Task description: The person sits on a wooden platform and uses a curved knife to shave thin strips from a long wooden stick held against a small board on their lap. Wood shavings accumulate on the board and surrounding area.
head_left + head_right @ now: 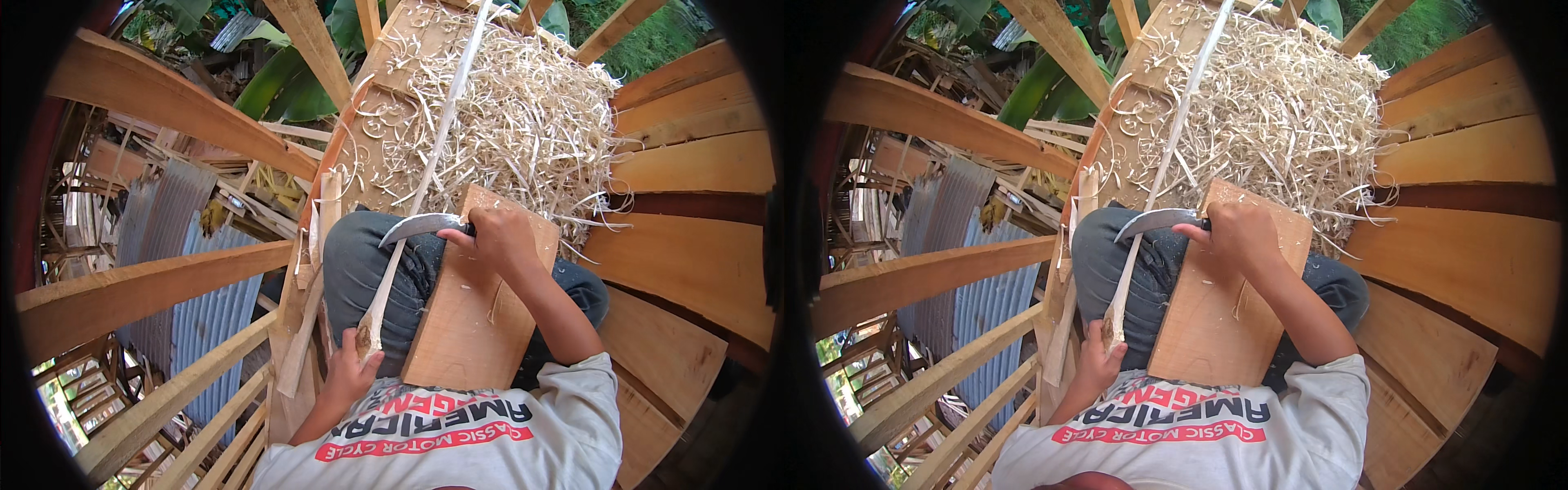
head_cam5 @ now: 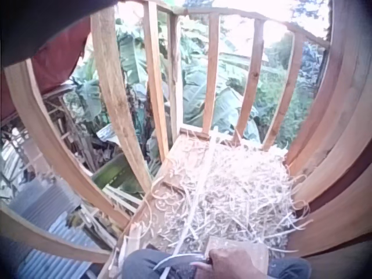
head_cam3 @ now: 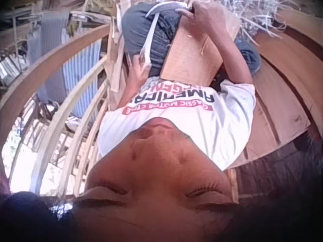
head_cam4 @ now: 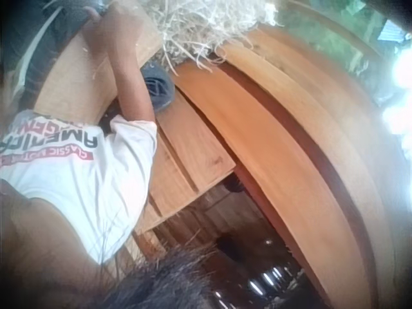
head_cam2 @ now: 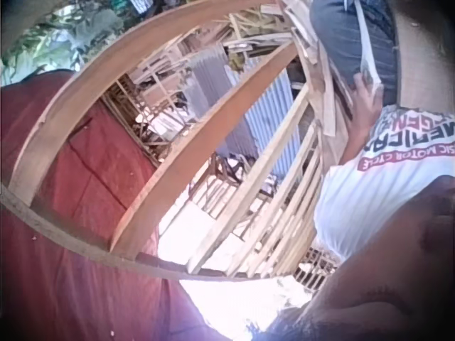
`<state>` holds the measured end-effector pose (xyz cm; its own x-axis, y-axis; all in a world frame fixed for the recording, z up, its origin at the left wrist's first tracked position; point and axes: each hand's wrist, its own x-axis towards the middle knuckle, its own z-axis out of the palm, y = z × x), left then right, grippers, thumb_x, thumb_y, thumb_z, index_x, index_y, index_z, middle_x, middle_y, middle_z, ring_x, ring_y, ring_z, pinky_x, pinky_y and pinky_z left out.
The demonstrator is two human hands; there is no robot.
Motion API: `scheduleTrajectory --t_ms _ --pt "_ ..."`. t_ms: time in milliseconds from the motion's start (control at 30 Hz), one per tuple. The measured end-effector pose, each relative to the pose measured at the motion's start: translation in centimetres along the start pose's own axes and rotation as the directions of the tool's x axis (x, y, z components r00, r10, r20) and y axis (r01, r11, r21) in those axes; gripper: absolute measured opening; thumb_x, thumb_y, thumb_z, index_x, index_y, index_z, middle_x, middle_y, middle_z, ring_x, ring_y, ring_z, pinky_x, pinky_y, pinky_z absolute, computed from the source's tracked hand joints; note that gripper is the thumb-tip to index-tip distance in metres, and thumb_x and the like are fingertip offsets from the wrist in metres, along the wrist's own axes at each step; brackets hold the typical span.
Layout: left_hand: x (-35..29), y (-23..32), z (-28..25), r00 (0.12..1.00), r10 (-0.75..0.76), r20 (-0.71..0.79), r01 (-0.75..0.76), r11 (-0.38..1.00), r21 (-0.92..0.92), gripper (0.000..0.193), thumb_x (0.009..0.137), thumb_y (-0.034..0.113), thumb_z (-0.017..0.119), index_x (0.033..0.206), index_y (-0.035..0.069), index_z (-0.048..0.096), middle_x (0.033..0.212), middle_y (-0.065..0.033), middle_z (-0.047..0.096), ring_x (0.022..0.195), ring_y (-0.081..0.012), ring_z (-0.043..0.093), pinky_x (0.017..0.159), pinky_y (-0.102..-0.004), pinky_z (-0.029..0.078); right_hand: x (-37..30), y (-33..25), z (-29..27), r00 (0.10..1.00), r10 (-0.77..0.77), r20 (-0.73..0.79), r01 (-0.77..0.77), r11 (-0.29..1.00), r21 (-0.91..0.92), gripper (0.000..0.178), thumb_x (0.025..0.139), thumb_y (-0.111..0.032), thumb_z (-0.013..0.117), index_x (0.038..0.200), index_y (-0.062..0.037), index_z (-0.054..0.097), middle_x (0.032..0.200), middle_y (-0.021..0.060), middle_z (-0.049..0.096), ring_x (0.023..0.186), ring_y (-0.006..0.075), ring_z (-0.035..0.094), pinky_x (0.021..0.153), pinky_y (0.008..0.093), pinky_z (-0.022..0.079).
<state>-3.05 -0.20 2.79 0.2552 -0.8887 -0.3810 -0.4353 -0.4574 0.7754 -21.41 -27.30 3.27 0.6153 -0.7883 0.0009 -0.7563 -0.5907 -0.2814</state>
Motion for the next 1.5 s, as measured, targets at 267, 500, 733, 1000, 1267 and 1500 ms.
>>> scheduleTrajectory --t_ms 267,500,733,1000,1267,1500 --pt "0.2 0.1 0.1 1.0 0.016 -0.011 -0.017 0.999 -0.04 0.049 0.085 0.03 0.062 0.111 -0.003 0.038 0.069 -0.0294 0.057 0.069 -0.0477 0.06 0.055 -0.0479 0.047 6.3 4.4 -1.4 0.959 0.283 -0.01 -0.282 0.952 -0.122 0.072 0.08 -0.07 0.047 0.053 -0.0038 0.052 0.044 0.0062 0.049 0.039 0.0187 0.05 0.041 0.0324 0.042" --pt "0.4 0.5 0.3 0.999 -0.043 0.011 0.044 0.999 -0.006 0.052 0.085 0.033 0.062 0.109 -0.005 0.036 0.068 -0.0312 0.056 0.069 -0.0488 0.059 0.054 -0.0493 0.047 9.0 5.9 -2.5 0.93 0.317 -0.185 -0.34 0.933 -0.116 0.072 0.081 -0.069 0.048 0.06 -0.0004 0.06 0.05 0.0135 0.055 0.047 0.0284 0.056 0.05 0.0391 0.046" --pt "0.1 -0.4 0.5 0.999 -0.029 0.016 0.029 1.0 0.002 0.058 0.086 0.041 0.059 0.111 -0.005 0.035 0.07 -0.0312 0.056 0.07 -0.0493 0.058 0.055 -0.0495 0.047 3.9 1.9 -1.6 0.995 -0.009 -0.104 0.009 1.0 -0.002 0.066 0.08 -0.065 0.053 0.056 -0.0039 0.056 0.046 0.0094 0.052 0.04 0.0233 0.053 0.043 0.0341 0.044" --pt "0.4 -0.3 1.7 0.999 -0.033 -0.03 0.036 0.995 0.089 0.058 0.086 0.043 0.058 0.109 -0.006 0.038 0.069 -0.0303 0.057 0.068 -0.0479 0.06 0.053 -0.0489 0.047 9.5 4.4 -2.6 0.971 0.081 -0.225 -0.09 0.996 -0.028 0.064 0.082 -0.062 0.053 0.055 -0.0049 0.057 0.041 0.007 0.049 0.035 0.02 0.05 0.038 0.0326 0.041" --pt "0.8 0.1 1.3 0.999 0.0 -0.041 0.006 0.99 0.139 0.057 0.085 0.041 0.059 0.109 -0.007 0.039 0.067 -0.0294 0.057 0.065 -0.0478 0.06 0.052 -0.0485 0.047 10.0 5.7 -0.6 0.953 0.041 -0.301 -0.03 0.999 0.04 0.06 0.086 -0.061 0.047 0.053 -0.0115 0.045 0.041 -0.0003 0.042 0.032 0.0122 0.039 0.034 0.0277 0.034" --pt "0.9 0.0 1.4 0.997 0.029 -0.068 -0.021 0.993 0.118 0.054 0.085 0.04 0.06 0.107 -0.005 0.039 0.065 -0.0293 0.056 0.064 -0.0476 0.059 0.05 -0.0495 0.046 10.1 6.2 -0.9 0.939 0.133 -0.317 -0.082 0.982 0.17 0.054 0.09 -0.053 0.048 0.059 -0.0083 0.051 0.042 0.0004 0.044 0.034 0.0112 0.041 0.036 0.0274 0.034"
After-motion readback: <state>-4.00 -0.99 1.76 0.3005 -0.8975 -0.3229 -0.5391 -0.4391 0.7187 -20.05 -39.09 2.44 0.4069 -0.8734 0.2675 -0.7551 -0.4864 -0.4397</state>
